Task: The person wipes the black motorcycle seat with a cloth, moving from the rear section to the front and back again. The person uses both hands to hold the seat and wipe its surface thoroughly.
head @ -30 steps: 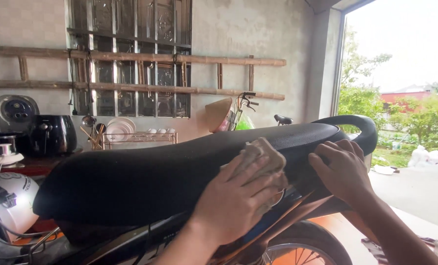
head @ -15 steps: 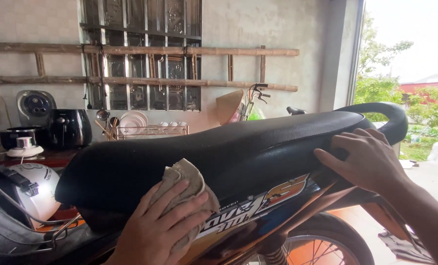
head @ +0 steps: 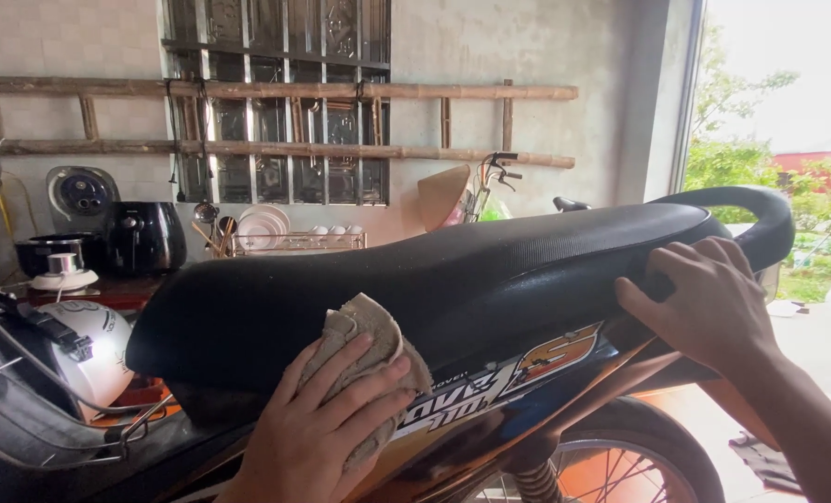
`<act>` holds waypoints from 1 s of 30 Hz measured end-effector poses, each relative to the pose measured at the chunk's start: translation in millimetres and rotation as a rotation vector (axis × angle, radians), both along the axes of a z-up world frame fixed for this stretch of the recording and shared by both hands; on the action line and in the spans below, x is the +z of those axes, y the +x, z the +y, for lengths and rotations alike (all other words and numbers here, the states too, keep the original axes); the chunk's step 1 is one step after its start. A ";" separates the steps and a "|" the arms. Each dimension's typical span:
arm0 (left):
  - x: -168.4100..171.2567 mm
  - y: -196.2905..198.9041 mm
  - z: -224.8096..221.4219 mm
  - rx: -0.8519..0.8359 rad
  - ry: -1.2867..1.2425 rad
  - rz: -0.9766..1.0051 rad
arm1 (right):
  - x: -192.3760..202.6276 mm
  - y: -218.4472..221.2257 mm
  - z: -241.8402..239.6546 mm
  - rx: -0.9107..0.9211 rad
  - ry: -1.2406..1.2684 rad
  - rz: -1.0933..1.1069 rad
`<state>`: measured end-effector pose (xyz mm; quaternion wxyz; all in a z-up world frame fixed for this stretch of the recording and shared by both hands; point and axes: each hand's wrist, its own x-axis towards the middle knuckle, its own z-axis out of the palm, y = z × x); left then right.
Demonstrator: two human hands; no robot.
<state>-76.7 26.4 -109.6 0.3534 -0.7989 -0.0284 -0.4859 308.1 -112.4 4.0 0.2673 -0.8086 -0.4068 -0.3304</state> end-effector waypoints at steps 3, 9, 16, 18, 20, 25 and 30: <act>-0.2 1.2 -1.0 -0.006 -0.007 -0.011 | -2.3 3.9 2.5 0.006 0.038 -0.029; -1.1 1.9 -0.9 -0.002 0.002 -0.029 | 0.9 -1.2 -0.3 0.015 0.010 0.010; -2.7 1.5 0.9 0.011 -0.033 -0.006 | 0.3 -1.5 0.2 0.000 0.008 0.014; -2.6 2.8 0.8 0.012 -0.044 -0.007 | -0.2 -0.3 -0.6 0.000 -0.003 -0.001; -1.2 2.4 0.1 0.012 0.002 -0.020 | -0.4 -0.3 0.0 0.001 -0.010 -0.012; -2.8 1.4 1.5 0.047 -0.018 0.006 | 1.1 -2.4 -1.1 0.005 -0.010 0.016; -3.4 0.4 5.1 0.041 0.001 0.012 | -1.4 1.7 0.2 0.022 0.018 -0.014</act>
